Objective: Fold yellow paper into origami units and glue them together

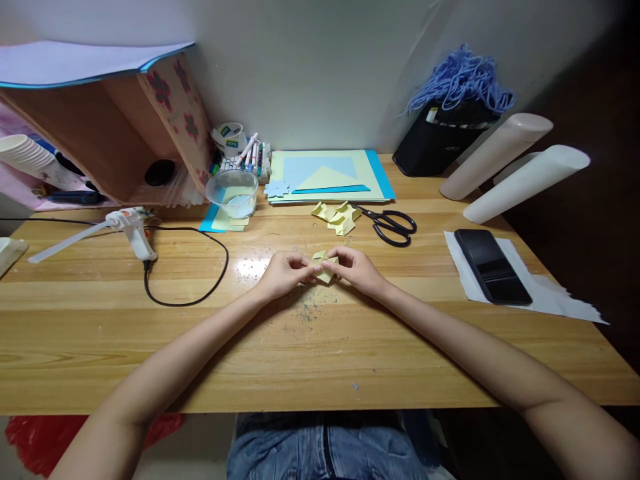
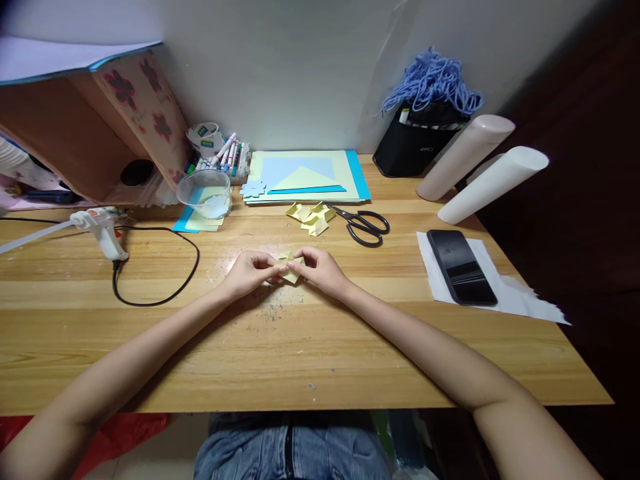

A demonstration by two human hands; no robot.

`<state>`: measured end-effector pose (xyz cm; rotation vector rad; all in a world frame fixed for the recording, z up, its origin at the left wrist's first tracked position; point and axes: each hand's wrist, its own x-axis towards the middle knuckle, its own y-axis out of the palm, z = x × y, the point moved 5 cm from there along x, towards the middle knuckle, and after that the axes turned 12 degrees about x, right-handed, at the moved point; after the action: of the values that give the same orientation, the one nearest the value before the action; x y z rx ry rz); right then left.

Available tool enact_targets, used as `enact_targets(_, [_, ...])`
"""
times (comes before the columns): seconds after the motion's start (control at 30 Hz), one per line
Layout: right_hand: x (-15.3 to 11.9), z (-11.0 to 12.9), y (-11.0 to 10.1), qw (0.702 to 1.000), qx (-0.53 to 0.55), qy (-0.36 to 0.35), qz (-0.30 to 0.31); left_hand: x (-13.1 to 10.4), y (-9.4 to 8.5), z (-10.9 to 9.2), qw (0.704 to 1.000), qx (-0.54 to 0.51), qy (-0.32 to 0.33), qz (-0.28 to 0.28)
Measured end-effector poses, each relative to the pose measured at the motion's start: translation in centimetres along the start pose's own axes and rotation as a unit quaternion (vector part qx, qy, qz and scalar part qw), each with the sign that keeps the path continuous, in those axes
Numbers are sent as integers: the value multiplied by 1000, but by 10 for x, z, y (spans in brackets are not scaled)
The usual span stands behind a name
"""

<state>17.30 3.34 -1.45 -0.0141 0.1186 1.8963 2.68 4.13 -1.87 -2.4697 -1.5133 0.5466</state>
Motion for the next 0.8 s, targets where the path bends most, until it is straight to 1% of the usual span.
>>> enact_targets(0.13, [-1, 1, 0, 1000, -18, -21, -3, -1, 2, -3, 999, 31, 13, 16])
enact_targets(0.23, [-2, 1, 0, 998, -48, -31, -14, 0, 3, -3, 999, 32, 14, 18])
enact_targets(0.33, [-3, 2, 0, 997, -68, -39, -21, 1, 4, -3, 1000, -6, 2, 27])
enact_targets(0.4, [-3, 1, -1, 996, -75, -46, -27, 0, 5, -2, 998, -40, -5, 45])
enact_targets(0.47, [-2, 1, -3, 994, -83, -54, -41, 0, 6, -3, 996, -60, -2, 64])
enact_targets(0.53, [-2, 1, -5, 993, -82, -62, -50, -1, 5, -4, 995, -69, 8, 71])
enact_targets(0.6, [-2, 1, -5, 993, -81, -65, -49, -2, 2, -6, 996, -74, 12, 54])
enact_targets(0.7, [-3, 0, -2, 994, -91, -58, -25, -2, -2, -8, 998, -69, 11, 8])
enact_targets(0.8, [-4, -1, -2, 992, -112, -53, -20, -2, -2, -9, 998, -57, 18, -3])
